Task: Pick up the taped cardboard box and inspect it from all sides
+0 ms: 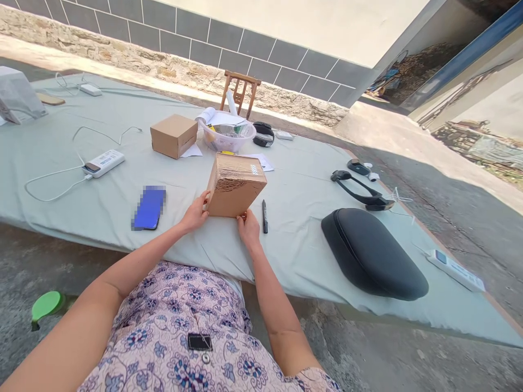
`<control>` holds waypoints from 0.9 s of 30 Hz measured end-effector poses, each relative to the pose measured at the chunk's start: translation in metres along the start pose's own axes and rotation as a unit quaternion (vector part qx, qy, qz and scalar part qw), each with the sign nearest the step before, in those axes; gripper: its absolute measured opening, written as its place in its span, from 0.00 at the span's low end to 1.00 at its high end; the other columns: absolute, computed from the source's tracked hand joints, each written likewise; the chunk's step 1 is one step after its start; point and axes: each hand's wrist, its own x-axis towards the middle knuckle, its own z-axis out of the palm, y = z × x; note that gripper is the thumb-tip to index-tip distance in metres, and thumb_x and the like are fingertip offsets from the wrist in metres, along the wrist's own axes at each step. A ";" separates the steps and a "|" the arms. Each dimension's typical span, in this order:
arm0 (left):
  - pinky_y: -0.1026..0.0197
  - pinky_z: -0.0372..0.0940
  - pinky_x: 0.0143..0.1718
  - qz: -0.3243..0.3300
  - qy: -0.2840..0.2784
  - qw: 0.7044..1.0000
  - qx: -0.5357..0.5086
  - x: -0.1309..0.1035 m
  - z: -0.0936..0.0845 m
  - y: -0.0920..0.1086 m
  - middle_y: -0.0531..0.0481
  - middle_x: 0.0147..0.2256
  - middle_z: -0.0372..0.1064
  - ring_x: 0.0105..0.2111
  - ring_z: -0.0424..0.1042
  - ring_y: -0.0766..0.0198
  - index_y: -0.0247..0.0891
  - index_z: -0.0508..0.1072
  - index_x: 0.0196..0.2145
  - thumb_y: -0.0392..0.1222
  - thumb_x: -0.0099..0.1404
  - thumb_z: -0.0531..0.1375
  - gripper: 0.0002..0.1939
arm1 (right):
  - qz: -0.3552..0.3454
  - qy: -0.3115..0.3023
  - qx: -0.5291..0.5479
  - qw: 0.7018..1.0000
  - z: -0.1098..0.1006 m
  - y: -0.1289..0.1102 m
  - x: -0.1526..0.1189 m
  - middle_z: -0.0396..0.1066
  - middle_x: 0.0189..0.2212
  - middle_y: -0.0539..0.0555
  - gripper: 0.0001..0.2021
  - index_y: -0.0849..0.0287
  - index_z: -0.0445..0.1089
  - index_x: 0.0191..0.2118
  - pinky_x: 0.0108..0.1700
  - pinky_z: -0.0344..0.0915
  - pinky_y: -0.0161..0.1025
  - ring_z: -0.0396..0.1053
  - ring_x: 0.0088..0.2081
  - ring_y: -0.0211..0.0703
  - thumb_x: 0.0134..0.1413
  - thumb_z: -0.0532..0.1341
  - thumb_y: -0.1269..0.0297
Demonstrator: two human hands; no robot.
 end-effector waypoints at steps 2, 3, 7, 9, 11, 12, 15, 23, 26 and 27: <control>0.51 0.71 0.48 -0.020 -0.038 0.999 -0.007 0.002 -0.013 0.005 0.40 0.56 0.69 0.55 0.70 0.50 0.43 0.55 0.66 0.40 0.60 0.58 0.37 | 0.004 0.002 0.006 1.000 0.000 0.001 0.000 0.75 0.37 0.57 0.12 0.55 0.66 0.41 0.43 0.66 0.47 0.70 0.37 0.51 0.52 0.51 0.62; 0.51 0.71 0.47 -0.028 -0.056 0.998 -0.009 0.003 -0.019 0.008 0.41 0.55 0.70 0.52 0.73 0.51 0.44 0.57 0.65 0.45 0.61 0.59 0.35 | 0.007 0.005 0.009 1.000 0.000 0.001 0.000 0.75 0.37 0.57 0.12 0.56 0.67 0.41 0.43 0.66 0.47 0.70 0.37 0.51 0.52 0.51 0.62; 0.51 0.70 0.49 -0.027 -0.084 0.996 -0.012 0.011 -0.042 0.015 0.43 0.51 0.74 0.46 0.76 0.53 0.46 0.66 0.60 0.58 0.62 0.60 0.31 | 0.014 0.017 0.021 1.000 -0.001 -0.001 -0.001 0.75 0.40 0.58 0.17 0.57 0.67 0.46 0.43 0.66 0.47 0.69 0.35 0.49 0.52 0.51 0.62; 0.48 0.67 0.53 -0.028 -0.037 0.999 -0.021 0.020 -0.048 0.020 0.40 0.57 0.69 0.54 0.71 0.49 0.46 0.62 0.64 0.61 0.60 0.62 0.38 | 0.016 0.020 0.026 0.999 -0.001 -0.002 -0.002 0.74 0.44 0.59 0.21 0.58 0.65 0.51 0.41 0.66 0.46 0.69 0.33 0.47 0.51 0.52 0.62; 0.44 0.63 0.58 -0.026 0.010 0.998 -0.051 0.033 -0.051 0.030 0.36 0.64 0.59 0.62 0.63 0.45 0.47 0.50 0.70 0.62 0.58 0.64 0.49 | 0.021 0.022 0.031 0.999 -0.002 -0.004 -0.003 0.74 0.47 0.59 0.25 0.58 0.62 0.57 0.40 0.66 0.45 0.70 0.32 0.45 0.51 0.53 0.61; 0.42 0.60 0.60 -0.016 0.018 0.997 -0.072 0.041 -0.052 0.037 0.35 0.67 0.53 0.65 0.58 0.43 0.48 0.44 0.71 0.62 0.58 0.64 0.52 | 0.023 0.023 0.035 0.999 -0.003 -0.005 -0.003 0.74 0.48 0.59 0.27 0.58 0.61 0.59 0.40 0.66 0.44 0.71 0.32 0.45 0.51 0.53 0.61; 0.39 0.54 0.64 0.064 -0.004 0.992 -0.109 0.067 -0.052 0.059 0.43 0.72 0.42 0.70 0.46 0.39 0.54 0.44 0.71 0.64 0.57 0.65 0.52 | 0.026 0.026 0.048 0.998 -0.003 -0.005 -0.005 0.74 0.48 0.58 0.29 0.57 0.60 0.60 0.39 0.67 0.43 0.71 0.33 0.44 0.51 0.54 0.59; 0.54 0.68 0.49 0.090 -0.042 0.991 -0.093 0.065 -0.042 0.078 0.47 0.51 0.70 0.49 0.72 0.54 0.47 0.60 0.60 0.58 0.56 0.66 0.38 | 0.036 0.054 0.107 0.992 -0.001 0.009 0.000 0.72 0.53 0.62 0.31 0.58 0.58 0.62 0.41 0.70 0.43 0.71 0.34 0.41 0.50 0.55 0.60; 0.57 0.68 0.43 0.074 0.028 0.996 -0.027 0.038 -0.034 0.088 0.49 0.49 0.70 0.47 0.71 0.55 0.47 0.62 0.55 0.54 0.56 0.67 0.32 | 0.030 0.057 0.141 0.988 0.000 0.012 0.001 0.70 0.57 0.63 0.32 0.58 0.58 0.63 0.44 0.71 0.44 0.72 0.38 0.42 0.51 0.57 0.58; 0.57 0.68 0.42 0.068 0.055 0.996 0.010 0.028 -0.030 0.092 0.49 0.48 0.70 0.47 0.71 0.55 0.47 0.63 0.54 0.54 0.56 0.67 0.30 | 0.019 0.052 0.140 0.989 0.001 0.011 0.001 0.70 0.57 0.63 0.31 0.58 0.59 0.63 0.45 0.71 0.45 0.73 0.41 0.44 0.53 0.57 0.57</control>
